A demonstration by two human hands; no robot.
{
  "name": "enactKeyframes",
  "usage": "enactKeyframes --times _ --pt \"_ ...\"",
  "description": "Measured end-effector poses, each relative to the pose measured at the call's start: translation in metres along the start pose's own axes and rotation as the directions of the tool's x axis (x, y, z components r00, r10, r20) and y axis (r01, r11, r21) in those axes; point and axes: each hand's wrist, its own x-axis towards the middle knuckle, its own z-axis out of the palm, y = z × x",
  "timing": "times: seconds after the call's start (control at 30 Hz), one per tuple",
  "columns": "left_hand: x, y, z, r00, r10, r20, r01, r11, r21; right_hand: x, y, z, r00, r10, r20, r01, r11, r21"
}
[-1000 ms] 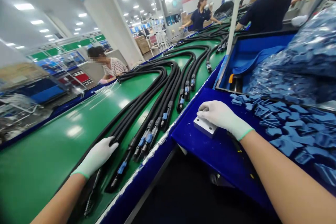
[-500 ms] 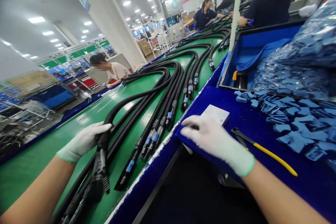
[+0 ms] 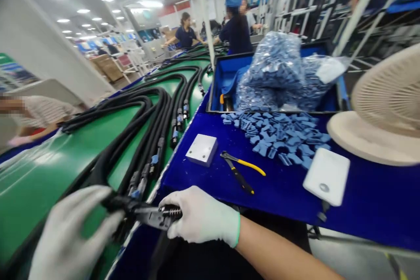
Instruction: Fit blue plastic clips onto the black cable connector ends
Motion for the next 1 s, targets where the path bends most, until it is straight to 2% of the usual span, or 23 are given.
enactKeyframes --times 0.03,0.07,0.1,0.13,0.17,0.23,0.27,0.3,0.37,0.4,0.43,0.5,0.6,0.67,0.73,0.8,0.87,1.0 --pt "-0.004 0.006 0.009 0.983 0.165 0.080 -0.166 0.986 0.007 -0.008 -0.004 -0.004 0.999 -0.032 0.025 0.033 0.998 -0.045" --pt "-0.007 0.013 0.019 0.941 0.300 0.153 -0.300 0.954 -0.026 -0.015 -0.008 -0.007 0.997 -0.056 0.046 0.060 0.993 -0.098" --pt "-0.010 0.019 0.029 0.899 0.387 0.206 -0.377 0.922 -0.086 -0.022 -0.011 -0.010 0.996 -0.058 0.063 0.068 0.986 -0.155" --pt "-0.012 0.024 0.039 0.880 0.414 0.234 -0.387 0.909 -0.152 -0.029 -0.013 -0.015 0.997 -0.041 0.064 0.054 0.977 -0.207" --pt "-0.013 0.029 0.049 0.891 0.384 0.241 -0.342 0.918 -0.200 -0.035 -0.013 -0.021 0.999 -0.015 0.029 0.022 0.964 -0.265" --pt "-0.009 0.036 0.064 0.949 0.209 0.237 -0.151 0.959 -0.242 -0.047 -0.006 -0.038 0.984 0.040 -0.176 -0.112 0.898 -0.426" --pt "-0.005 0.039 0.070 0.965 0.091 0.248 -0.028 0.969 -0.246 -0.052 0.000 -0.048 0.944 0.057 -0.324 -0.230 0.820 -0.524" --pt "0.000 0.043 0.074 0.963 -0.030 0.266 0.096 0.966 -0.239 -0.056 0.009 -0.058 0.883 0.056 -0.466 -0.365 0.706 -0.607" --pt "0.015 0.050 0.078 0.920 -0.227 0.319 0.307 0.924 -0.228 -0.061 0.027 -0.076 0.773 0.024 -0.633 -0.573 0.453 -0.683" --pt "0.023 0.055 0.079 0.890 -0.292 0.351 0.387 0.891 -0.239 -0.062 0.036 -0.082 0.753 0.015 -0.658 -0.617 0.363 -0.698" --pt "0.032 0.060 0.080 0.860 -0.340 0.382 0.453 0.851 -0.264 -0.063 0.043 -0.088 0.748 0.006 -0.664 -0.627 0.334 -0.703" --pt "0.048 0.069 0.079 0.809 -0.393 0.436 0.551 0.765 -0.332 -0.064 0.050 -0.094 0.732 -0.004 -0.682 -0.624 0.398 -0.672" --pt "0.069 0.081 0.074 0.771 -0.408 0.489 0.620 0.659 -0.427 -0.068 0.042 -0.095 0.701 0.050 -0.712 -0.577 0.626 -0.524" --pt "0.078 0.086 0.071 0.766 -0.397 0.506 0.631 0.618 -0.470 -0.070 0.030 -0.088 0.744 0.061 -0.665 -0.457 0.772 -0.441" --pt "0.083 0.088 0.068 0.775 -0.374 0.509 0.619 0.613 -0.492 -0.069 0.015 -0.078 0.829 -0.028 -0.558 -0.258 0.867 -0.427" --pt "0.086 0.089 0.067 0.793 -0.342 0.504 0.590 0.639 -0.493 -0.065 0.000 -0.067 0.891 -0.170 -0.422 -0.054 0.881 -0.469" --pt "0.088 0.090 0.066 0.804 -0.306 0.510 0.565 0.662 -0.493 -0.059 -0.012 -0.059 0.913 -0.256 -0.317 0.079 0.875 -0.478" --pt "0.089 0.094 0.064 0.808 -0.277 0.520 0.550 0.673 -0.495 -0.049 -0.025 -0.056 0.930 -0.264 -0.255 0.116 0.871 -0.478"
